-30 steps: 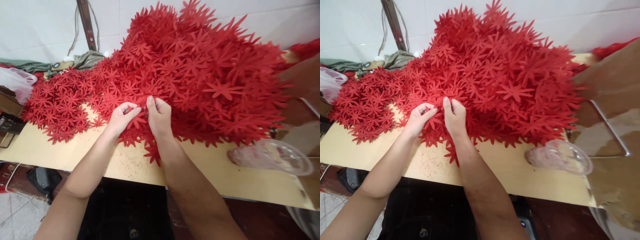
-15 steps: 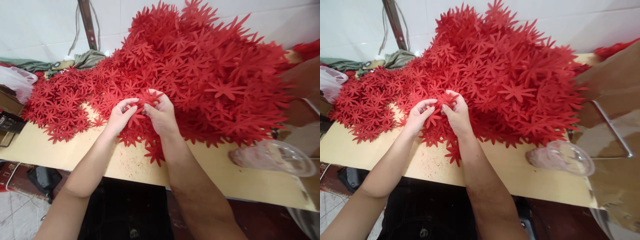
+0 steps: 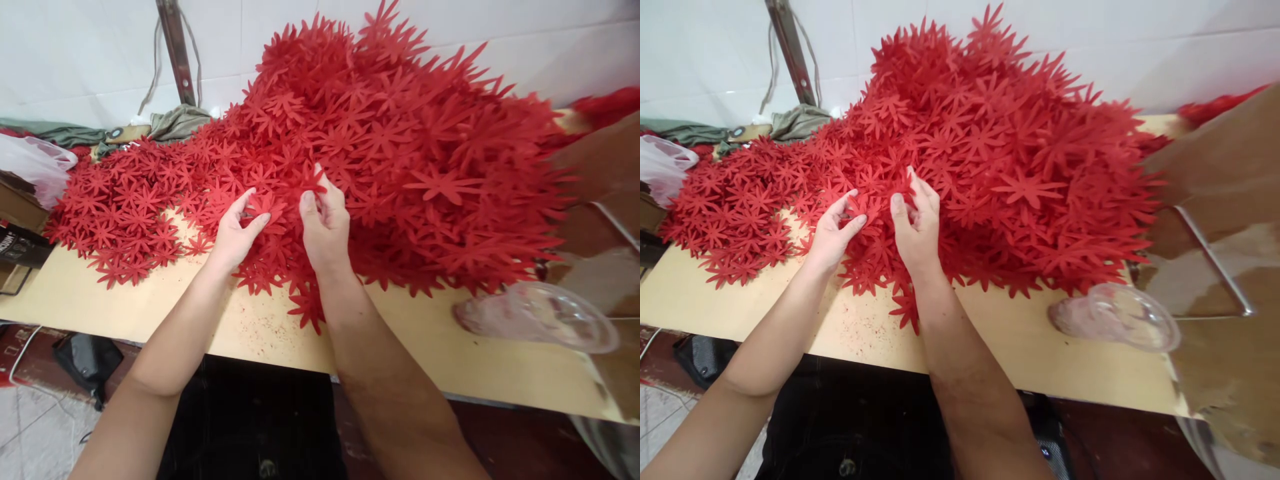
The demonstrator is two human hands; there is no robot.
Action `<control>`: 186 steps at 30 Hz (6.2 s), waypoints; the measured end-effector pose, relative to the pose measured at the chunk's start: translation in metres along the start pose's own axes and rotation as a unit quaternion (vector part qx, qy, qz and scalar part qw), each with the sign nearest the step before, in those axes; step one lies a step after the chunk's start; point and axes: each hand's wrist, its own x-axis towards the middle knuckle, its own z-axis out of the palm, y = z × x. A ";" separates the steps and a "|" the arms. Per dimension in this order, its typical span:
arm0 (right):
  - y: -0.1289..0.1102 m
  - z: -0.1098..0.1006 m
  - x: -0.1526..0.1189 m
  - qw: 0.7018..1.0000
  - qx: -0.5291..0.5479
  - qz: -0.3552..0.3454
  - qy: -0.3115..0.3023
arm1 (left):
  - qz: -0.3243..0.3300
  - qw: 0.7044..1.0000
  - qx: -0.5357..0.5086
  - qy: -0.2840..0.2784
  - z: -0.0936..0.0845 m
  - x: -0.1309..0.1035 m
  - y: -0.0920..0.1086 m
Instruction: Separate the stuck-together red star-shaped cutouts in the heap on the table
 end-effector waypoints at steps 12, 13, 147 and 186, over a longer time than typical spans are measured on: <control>-0.034 0.010 -0.010 0.987 0.094 0.089 -0.092 | -0.079 0.986 -0.144 -0.003 0.008 -0.006 0.002; -0.033 0.010 -0.009 0.986 0.108 0.101 -0.077 | -0.083 0.984 -0.157 -0.022 0.008 -0.007 0.003; -0.018 0.000 0.003 0.919 0.318 0.235 -0.015 | -0.015 0.999 -0.044 -0.014 0.003 0.000 0.004; -0.033 0.005 -0.001 0.929 0.295 0.213 -0.073 | -0.013 0.998 -0.021 -0.061 0.005 -0.005 0.007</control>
